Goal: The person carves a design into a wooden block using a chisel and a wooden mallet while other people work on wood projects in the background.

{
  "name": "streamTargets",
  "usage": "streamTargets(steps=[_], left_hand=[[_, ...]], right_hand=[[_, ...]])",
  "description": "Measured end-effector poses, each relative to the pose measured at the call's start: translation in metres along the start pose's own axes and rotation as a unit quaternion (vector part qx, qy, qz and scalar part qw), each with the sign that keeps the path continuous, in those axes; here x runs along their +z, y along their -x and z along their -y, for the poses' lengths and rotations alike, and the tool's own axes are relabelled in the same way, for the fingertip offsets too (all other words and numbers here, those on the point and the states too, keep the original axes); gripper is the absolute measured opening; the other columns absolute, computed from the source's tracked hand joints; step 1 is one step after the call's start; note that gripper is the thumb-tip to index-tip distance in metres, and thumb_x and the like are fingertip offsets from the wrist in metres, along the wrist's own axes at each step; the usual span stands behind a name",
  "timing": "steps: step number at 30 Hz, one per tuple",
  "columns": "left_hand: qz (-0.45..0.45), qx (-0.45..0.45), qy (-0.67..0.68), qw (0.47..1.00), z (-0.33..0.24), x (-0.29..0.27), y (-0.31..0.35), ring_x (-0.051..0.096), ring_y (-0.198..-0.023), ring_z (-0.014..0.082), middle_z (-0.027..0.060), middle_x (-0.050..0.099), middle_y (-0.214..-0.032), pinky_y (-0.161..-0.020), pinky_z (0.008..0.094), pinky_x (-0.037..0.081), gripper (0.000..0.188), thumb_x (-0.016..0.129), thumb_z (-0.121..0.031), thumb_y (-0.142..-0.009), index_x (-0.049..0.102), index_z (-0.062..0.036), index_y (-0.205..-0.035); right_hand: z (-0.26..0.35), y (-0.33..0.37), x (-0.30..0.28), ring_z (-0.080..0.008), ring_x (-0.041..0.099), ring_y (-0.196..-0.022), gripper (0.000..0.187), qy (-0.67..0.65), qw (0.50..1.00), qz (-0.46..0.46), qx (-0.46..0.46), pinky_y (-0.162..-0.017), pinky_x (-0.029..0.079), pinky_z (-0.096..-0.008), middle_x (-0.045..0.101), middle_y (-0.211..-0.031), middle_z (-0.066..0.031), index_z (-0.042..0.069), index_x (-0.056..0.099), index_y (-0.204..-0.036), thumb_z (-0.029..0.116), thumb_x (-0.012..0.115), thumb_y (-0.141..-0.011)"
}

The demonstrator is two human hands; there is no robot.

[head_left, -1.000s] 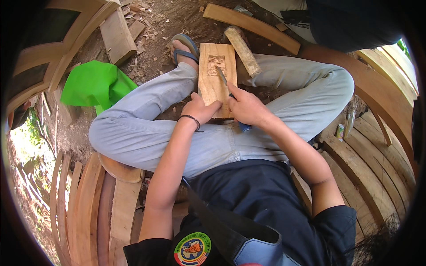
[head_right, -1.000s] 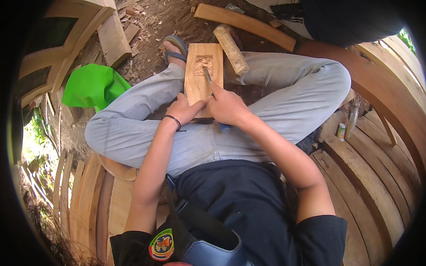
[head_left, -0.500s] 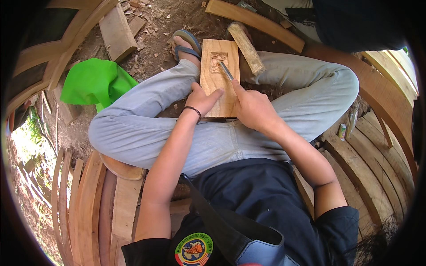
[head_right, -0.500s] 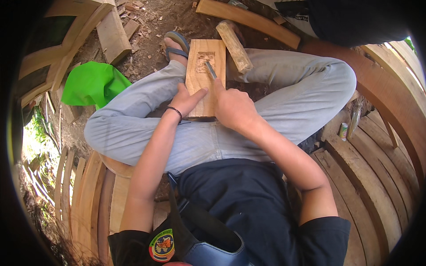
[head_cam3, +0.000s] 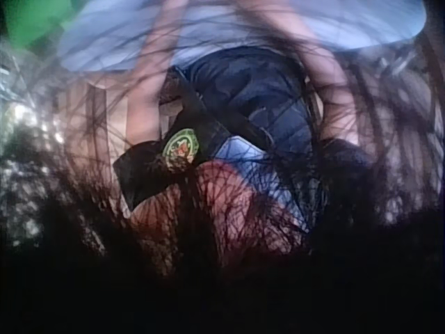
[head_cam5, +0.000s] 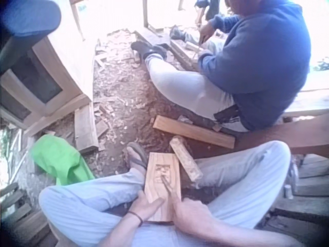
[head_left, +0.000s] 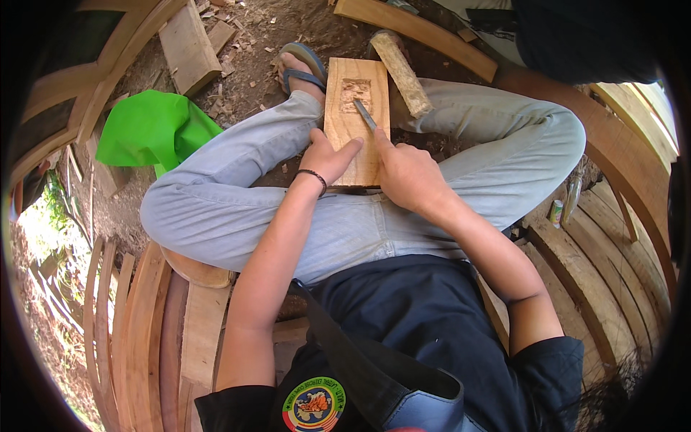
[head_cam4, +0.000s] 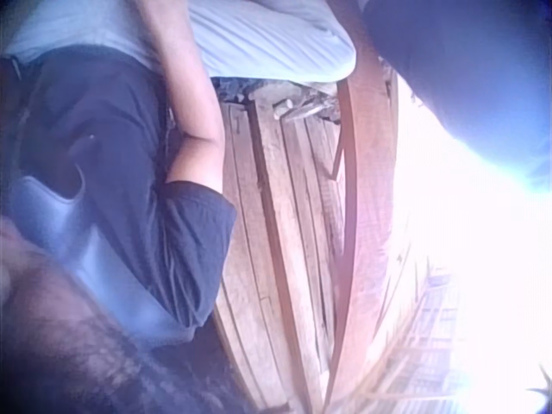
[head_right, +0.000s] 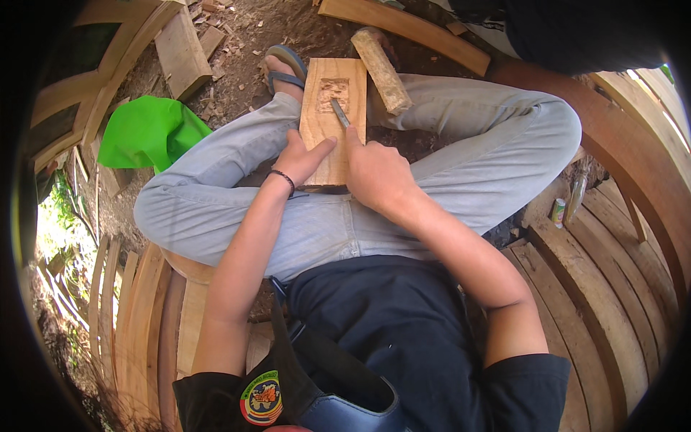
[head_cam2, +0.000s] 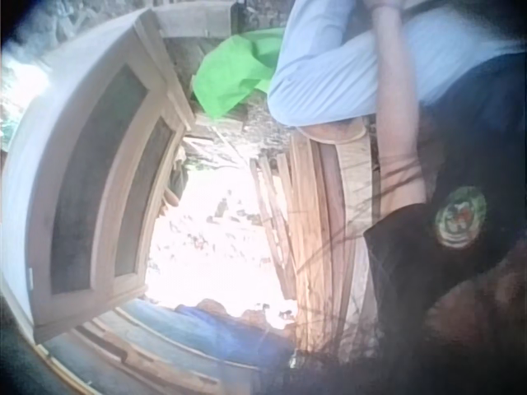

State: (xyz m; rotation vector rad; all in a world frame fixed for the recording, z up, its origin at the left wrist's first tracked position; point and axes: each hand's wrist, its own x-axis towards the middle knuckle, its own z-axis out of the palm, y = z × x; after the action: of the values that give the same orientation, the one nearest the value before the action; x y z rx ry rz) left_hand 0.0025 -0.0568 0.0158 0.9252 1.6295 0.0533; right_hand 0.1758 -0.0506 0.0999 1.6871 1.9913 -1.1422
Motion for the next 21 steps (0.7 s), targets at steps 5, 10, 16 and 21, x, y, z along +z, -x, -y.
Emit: streamTargets(steps=[5, 10, 16, 21], left_hand=[[0.016, -0.01, -0.032, 0.999, -0.009, -0.001, 0.004, 0.064, -0.108, 0.0339, 0.033, 0.058, -0.118, -0.09, 0.0366, 0.05, 0.087, 0.068, -0.055, -0.084, 0.031, 0.0154, -0.12], [0.003, -0.003, -0.068, 0.998, -0.011, -0.001, 0.004, 0.066, -0.103, 0.0352, 0.0337, 0.06, -0.114, -0.088, 0.0369, 0.051, 0.087, 0.065, -0.059, -0.085, 0.033, 0.0154, -0.118], [-0.008, 0.009, -0.054, 0.998, -0.01, -0.001, 0.0, 0.066, -0.104, 0.0357, 0.0333, 0.061, -0.113, -0.088, 0.037, 0.051, 0.086, 0.064, -0.058, -0.086, 0.033, 0.0154, -0.118], [-0.009, 0.013, -0.056, 0.998, -0.012, 0.0, 0.005, 0.066, -0.104, 0.0383, 0.0346, 0.06, -0.114, -0.089, 0.0383, 0.051, 0.086, 0.064, -0.058, -0.086, 0.032, 0.0147, -0.119]], right_hand=[[0.012, 0.002, 0.008, -0.0418, 0.069, -0.08, 0.055, 0.085, 0.996, -0.017, 0.02, -0.069, 0.057, -0.0489, 0.065, -0.096, -0.0249, -0.005, 0.042, -0.138, 0.011, 0.053, -0.087], [-0.006, -0.012, 0.017, -0.0334, 0.069, -0.071, 0.052, -0.014, 0.998, -0.056, -0.015, -0.059, 0.055, -0.0459, 0.065, -0.088, -0.0212, -0.003, 0.043, -0.141, 0.01, 0.047, -0.09], [-0.005, -0.031, -0.02, -0.0243, 0.063, -0.059, 0.055, -0.372, 0.92, 0.083, 0.089, -0.054, 0.052, -0.0383, 0.064, -0.079, -0.0151, -0.001, 0.039, -0.146, 0.011, 0.043, -0.092], [-0.01, -0.026, -0.015, -0.029, 0.066, -0.061, 0.055, 0.15, 0.988, 0.005, -0.043, -0.059, 0.054, -0.0407, 0.068, -0.083, -0.0183, 0.0, 0.041, -0.144, 0.009, 0.046, -0.09]])
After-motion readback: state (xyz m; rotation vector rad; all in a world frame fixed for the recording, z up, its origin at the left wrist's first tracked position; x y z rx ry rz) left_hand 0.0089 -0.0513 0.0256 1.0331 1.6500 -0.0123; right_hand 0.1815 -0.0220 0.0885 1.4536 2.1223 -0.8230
